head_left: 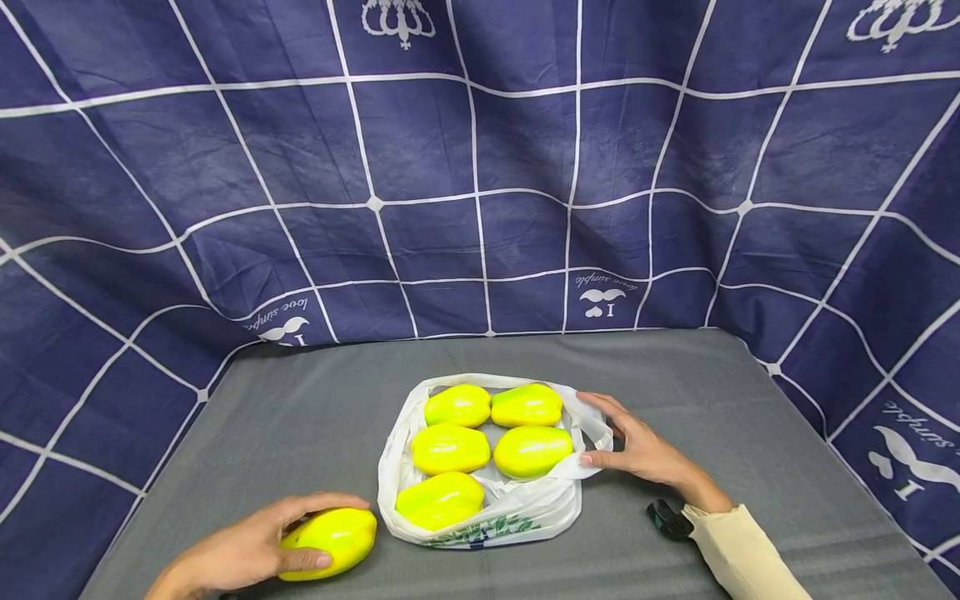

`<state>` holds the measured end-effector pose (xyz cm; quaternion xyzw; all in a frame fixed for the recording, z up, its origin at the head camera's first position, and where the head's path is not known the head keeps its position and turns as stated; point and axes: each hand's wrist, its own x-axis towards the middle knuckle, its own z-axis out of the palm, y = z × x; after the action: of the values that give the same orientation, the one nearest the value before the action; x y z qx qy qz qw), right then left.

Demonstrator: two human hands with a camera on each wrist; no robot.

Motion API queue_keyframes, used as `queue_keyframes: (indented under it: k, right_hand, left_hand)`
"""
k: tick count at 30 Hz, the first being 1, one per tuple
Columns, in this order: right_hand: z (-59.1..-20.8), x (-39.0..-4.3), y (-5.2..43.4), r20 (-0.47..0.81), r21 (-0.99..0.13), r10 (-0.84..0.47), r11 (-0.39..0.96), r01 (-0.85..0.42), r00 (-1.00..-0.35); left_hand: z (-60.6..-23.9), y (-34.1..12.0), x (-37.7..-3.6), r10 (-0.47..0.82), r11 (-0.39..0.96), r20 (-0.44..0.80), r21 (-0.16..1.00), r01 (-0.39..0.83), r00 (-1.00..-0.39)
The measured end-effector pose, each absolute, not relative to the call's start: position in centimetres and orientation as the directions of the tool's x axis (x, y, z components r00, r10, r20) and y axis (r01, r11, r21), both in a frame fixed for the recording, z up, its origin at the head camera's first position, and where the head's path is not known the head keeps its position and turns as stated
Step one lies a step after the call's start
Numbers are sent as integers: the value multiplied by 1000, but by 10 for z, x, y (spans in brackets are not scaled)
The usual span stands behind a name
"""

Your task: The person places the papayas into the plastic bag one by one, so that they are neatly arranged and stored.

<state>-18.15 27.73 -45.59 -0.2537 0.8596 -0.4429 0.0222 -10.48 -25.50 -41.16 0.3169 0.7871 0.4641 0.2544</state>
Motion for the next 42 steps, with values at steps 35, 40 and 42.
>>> queue_keyframes:
  k: [35,40,42]
  right_hand:
    - [-458,-182,278,189,-762,-456,491,-423,-870]
    - [-457,-181,278,187,-767,-455,486,-419,-871]
    - [-456,-182,278,186,-769,-453,485,-416,-872]
  left_hand:
    - [-355,-144,-141,613,325,186,827,459,-768]
    - [-354,-124,-144,590,257,208,868,426,-780]
    - [-355,-117,-145,576,224,217,885,408,-788]
